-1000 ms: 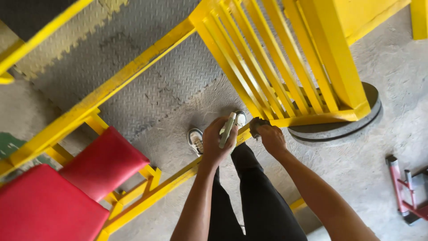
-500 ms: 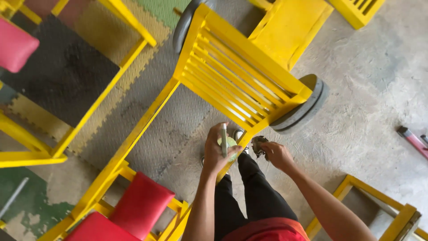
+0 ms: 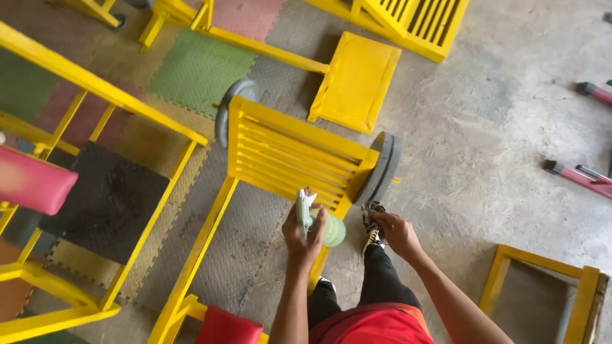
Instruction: Cleaning and wiping down various pieces of gym equipment using a spray bottle and a rag.
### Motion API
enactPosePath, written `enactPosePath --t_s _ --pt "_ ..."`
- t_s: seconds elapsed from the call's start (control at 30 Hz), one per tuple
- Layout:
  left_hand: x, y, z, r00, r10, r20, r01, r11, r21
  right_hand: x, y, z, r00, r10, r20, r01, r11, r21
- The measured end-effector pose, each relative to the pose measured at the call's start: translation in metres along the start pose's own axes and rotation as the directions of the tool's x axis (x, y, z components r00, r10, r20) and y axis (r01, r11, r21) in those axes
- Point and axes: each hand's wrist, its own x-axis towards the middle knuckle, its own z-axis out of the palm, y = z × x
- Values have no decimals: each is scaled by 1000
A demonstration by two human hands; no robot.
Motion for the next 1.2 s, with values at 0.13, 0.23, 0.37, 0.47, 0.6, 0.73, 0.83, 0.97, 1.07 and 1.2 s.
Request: enactPosePath --t_s 0.13,0.23,0.37,0.47,0.6,0.73,0.83,0.97,1.07,1.2 --pt "18 25 55 998 -10 67 14 999 -52 15 14 -48 996 80 -46 -77 996 47" --pt "28 39 113 996 -7 92 11 999 -48 32 35 -95 991 118 -70 -110 988 107" --pt "53 39 190 987 135 91 -131 990 -51 66 59 -160 967 249 -62 -212 911 353" --pt "71 61 241 985 98 141 -97 995 -16 86 78 -207 979 179 -95 -124 901 416" --pt "89 93 295 985 119 127 -122 992 16 101 85 -272 972 219 -84 -160 881 444" --pt "106 119 330 980 87 180 -105 990 91 115 89 -321 978 184 -95 -133 909 395" --pt "116 130 353 958 208 198 -229 969 90 122 100 -345 963 236 -133 -162 895 415" --pt "138 128 384 970 151 189 -161 986 35 137 123 -366 964 203 -169 -82 839 538" --pt "161 132 406 955 248 160 -255 967 24 150 131 -383 960 202 -194 -66 835 546" --pt "191 135 431 974 165 153 -171 985 28 190 143 -398 960 242 -142 -127 826 549"
